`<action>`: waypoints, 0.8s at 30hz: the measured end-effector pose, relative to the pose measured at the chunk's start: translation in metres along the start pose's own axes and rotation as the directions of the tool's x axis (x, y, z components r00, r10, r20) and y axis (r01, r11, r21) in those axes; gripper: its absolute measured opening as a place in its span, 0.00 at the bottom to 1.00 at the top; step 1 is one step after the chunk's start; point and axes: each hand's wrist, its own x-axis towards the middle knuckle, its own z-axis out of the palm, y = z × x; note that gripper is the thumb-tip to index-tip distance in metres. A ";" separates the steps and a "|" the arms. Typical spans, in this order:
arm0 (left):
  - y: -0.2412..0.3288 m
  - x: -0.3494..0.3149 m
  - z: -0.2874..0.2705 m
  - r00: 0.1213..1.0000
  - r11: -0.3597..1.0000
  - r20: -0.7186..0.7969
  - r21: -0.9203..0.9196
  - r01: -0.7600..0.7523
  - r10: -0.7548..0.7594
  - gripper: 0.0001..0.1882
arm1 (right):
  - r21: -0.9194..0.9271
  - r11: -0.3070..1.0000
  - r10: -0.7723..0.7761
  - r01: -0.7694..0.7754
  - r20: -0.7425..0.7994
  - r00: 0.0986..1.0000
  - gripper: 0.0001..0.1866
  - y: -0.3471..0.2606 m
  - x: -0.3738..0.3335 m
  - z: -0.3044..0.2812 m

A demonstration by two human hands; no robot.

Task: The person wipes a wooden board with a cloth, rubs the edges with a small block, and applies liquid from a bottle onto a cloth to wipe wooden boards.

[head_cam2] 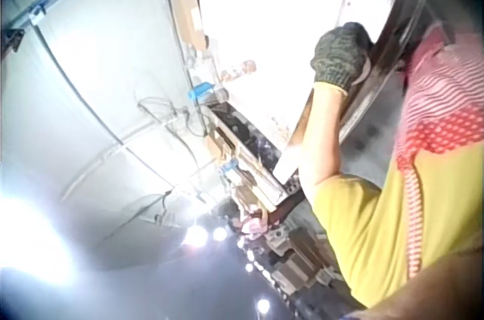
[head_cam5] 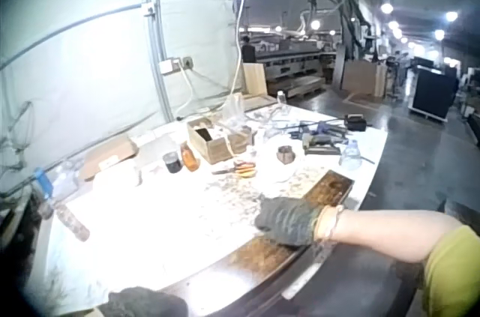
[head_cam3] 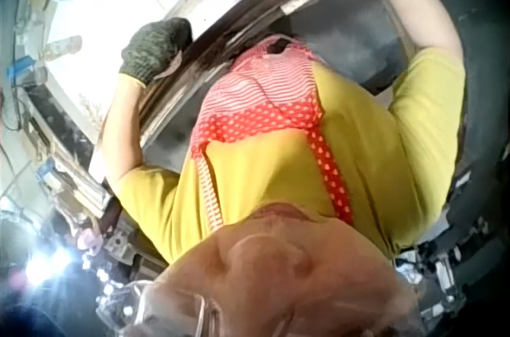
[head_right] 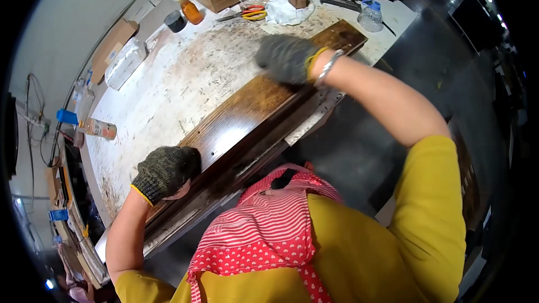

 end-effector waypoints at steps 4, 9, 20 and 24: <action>0.008 -0.005 -0.004 0.999 0.999 0.003 0.017 0.035 -0.035 0.10 | -0.034 0.996 -0.082 0.081 -0.020 0.996 0.08 0.022 0.002 -0.011; 0.008 0.022 -0.013 0.989 0.998 0.147 0.062 0.015 -0.024 0.11 | 0.152 0.935 -0.286 0.321 -0.215 0.934 0.07 -0.019 0.015 0.026; 0.008 0.023 -0.010 0.994 0.997 0.112 0.076 -0.019 0.010 0.12 | -0.309 0.938 0.146 -0.157 -0.060 0.987 0.09 0.168 -0.061 -0.019; 0.011 0.020 -0.011 0.992 0.995 0.122 0.097 0.021 -0.033 0.13 | -0.260 0.940 0.219 -0.221 -0.039 0.975 0.07 0.153 -0.045 -0.037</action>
